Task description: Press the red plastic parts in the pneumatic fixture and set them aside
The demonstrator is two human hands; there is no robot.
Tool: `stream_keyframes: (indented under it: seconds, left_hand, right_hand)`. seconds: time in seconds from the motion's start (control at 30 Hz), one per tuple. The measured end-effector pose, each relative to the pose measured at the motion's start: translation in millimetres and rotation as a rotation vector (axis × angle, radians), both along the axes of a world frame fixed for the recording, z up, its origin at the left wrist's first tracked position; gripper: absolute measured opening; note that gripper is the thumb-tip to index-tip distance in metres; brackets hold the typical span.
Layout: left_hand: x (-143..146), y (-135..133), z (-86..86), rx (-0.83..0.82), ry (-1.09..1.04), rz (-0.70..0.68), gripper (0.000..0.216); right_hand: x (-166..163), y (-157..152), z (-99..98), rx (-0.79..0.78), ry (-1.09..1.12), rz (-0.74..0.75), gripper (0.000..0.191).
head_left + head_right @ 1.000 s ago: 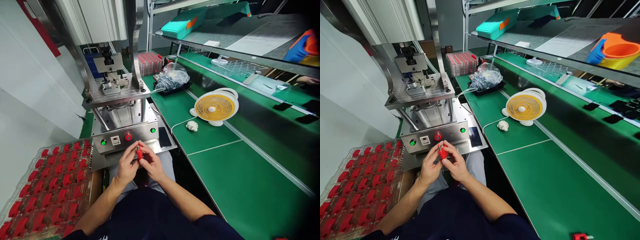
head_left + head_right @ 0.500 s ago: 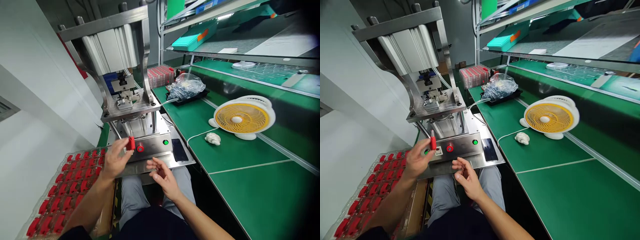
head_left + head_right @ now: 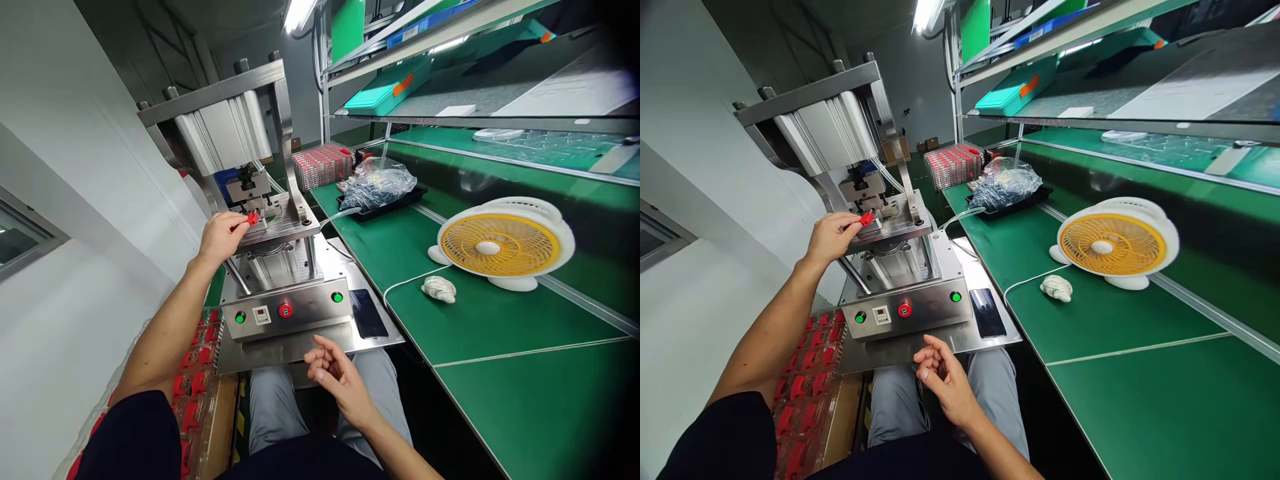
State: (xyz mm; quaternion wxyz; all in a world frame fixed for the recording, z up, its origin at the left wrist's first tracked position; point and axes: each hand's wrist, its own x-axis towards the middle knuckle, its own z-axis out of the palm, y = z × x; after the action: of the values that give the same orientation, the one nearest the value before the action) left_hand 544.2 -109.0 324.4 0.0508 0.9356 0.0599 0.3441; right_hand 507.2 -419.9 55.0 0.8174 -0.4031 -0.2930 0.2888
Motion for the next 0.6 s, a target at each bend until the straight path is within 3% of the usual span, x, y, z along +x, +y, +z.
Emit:
stream_keyframes:
  seconds: [0.23,0.47,0.6]
  left_hand:
    - [13.4,-8.1,1.0,-0.024,0.033,0.044,0.029]
    - [28.6,-3.1,2.9,-0.218,0.076,0.131,0.026]
    - [31.5,-3.7,-3.3,-0.185,0.068,0.082,0.022]
  right_hand:
    - [3.8,-0.2,-4.5,-0.046,0.015,-0.004,0.052]
    - [7.0,1.3,-8.4,-0.080,0.006,-0.004,0.050]
    - [17.6,-3.6,-15.8,-0.139,-0.013,-0.064,0.049]
